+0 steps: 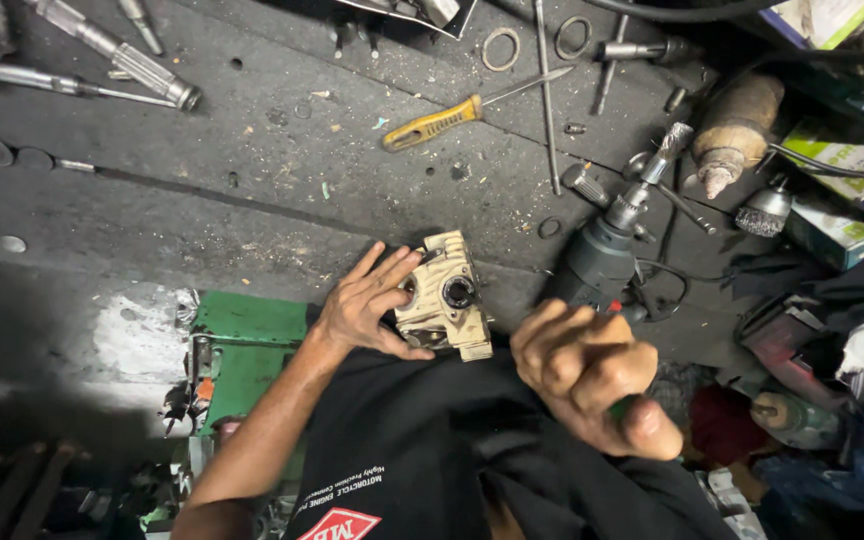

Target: The person uses a screwdriver to scrape and clean the interior surfaces of a metallic engine cylinder head. They rotate the part to access different areas and continue scraping the inside of the cylinder bore.

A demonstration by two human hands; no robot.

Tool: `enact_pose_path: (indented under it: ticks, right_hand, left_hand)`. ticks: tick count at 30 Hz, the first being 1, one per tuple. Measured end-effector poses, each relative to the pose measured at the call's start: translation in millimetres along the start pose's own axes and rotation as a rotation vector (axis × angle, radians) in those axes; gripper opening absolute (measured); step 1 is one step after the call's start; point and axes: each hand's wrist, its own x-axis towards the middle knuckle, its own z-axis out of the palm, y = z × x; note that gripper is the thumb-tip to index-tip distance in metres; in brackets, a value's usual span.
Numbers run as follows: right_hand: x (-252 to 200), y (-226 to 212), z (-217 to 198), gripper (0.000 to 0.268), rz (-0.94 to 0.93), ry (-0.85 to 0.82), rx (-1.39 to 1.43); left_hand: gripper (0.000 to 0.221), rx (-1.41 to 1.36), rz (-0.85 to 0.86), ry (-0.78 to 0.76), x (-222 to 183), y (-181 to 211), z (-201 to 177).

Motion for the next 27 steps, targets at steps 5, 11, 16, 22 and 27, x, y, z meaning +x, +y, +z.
enact_pose_path:
  ticks: [5,11,16,22,27]
  right_hand:
    - [40,3,-12,0.054,-0.077,-0.331,0.07]
    - [-14,0,0,0.055,0.054,0.452,0.01]
    - [-23,-55,-16,0.057,-0.336,0.443,0.018]
    - [0,-77,-22,0.053,-0.72,0.337,-0.315]
    - [71,-14,-58,0.042,-0.938,0.036,-0.331]
  left_hand:
    - [0.085,-0.008,-0.016,0.013,1,3,0]
    - [0.094,0.028,0.043,0.048,7,10,-5]
    - [0.099,0.032,0.092,0.103,9,12,-8]
    - [0.101,0.021,0.133,0.123,10,17,-10]
    - [0.101,0.004,0.16,0.14,8,23,-11]
